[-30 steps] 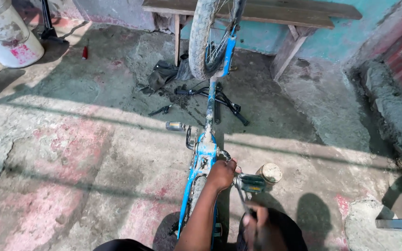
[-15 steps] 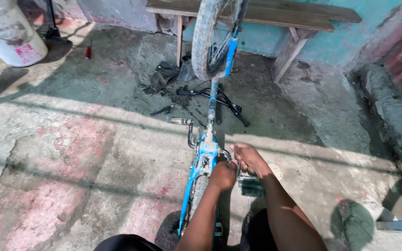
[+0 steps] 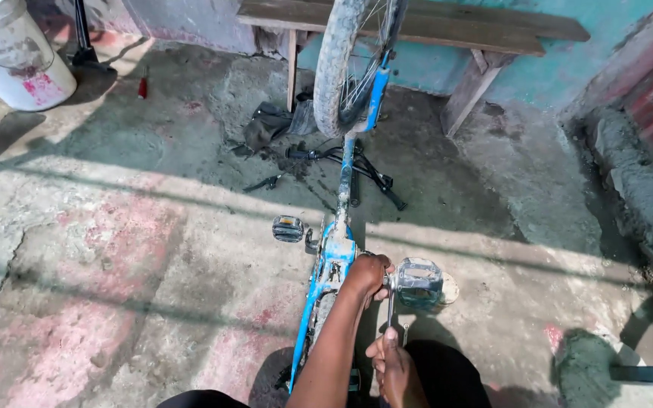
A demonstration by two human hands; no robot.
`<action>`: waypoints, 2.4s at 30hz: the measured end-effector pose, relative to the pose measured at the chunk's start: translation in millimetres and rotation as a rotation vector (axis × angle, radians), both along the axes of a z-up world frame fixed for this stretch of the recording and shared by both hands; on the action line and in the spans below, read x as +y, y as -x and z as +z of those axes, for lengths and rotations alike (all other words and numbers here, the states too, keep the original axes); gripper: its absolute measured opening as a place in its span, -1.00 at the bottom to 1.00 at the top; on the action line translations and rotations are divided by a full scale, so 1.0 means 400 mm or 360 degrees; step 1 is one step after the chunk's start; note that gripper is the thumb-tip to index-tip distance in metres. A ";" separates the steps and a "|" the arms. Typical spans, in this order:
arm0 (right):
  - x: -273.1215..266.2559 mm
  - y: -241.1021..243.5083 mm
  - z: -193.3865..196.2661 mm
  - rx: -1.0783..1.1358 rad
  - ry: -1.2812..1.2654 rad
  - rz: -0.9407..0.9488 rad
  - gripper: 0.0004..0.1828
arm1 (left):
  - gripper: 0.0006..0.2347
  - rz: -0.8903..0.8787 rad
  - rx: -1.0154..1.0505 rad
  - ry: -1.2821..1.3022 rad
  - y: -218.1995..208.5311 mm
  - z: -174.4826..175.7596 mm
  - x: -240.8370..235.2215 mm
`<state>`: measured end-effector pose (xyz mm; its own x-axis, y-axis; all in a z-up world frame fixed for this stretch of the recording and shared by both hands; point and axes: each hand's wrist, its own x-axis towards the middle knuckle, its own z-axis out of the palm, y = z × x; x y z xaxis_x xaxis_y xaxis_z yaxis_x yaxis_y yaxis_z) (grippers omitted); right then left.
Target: The person uses a wrench to loosen and remove the pedals and chainring from the bicycle's crankset. After detaching the components, the person wipes the crankset area with a cloth.
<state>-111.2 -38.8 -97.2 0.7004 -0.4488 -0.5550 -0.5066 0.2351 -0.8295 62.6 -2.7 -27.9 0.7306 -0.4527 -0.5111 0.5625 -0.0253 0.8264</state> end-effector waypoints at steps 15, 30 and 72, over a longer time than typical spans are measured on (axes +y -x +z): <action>0.007 -0.025 -0.152 -0.0661 0.0137 0.0120 -0.48 | -0.77 -0.0249 -0.0183 -0.0446 -0.021 -0.016 -0.009; 0.023 0.091 0.056 -0.0106 -0.0792 -0.0139 -0.77 | -0.54 0.0195 -0.0932 -0.0728 0.041 -0.090 -0.023; 0.037 0.015 0.473 0.0273 0.1448 0.0247 -0.73 | -0.51 0.0397 -0.0979 -0.0678 0.044 -0.164 -0.046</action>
<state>-117.2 -24.0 92.0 0.7300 -0.6694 -0.1378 -0.6103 -0.5476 -0.5725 44.8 -21.1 -93.7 0.9928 -0.0939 -0.0749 0.0384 -0.3431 0.9385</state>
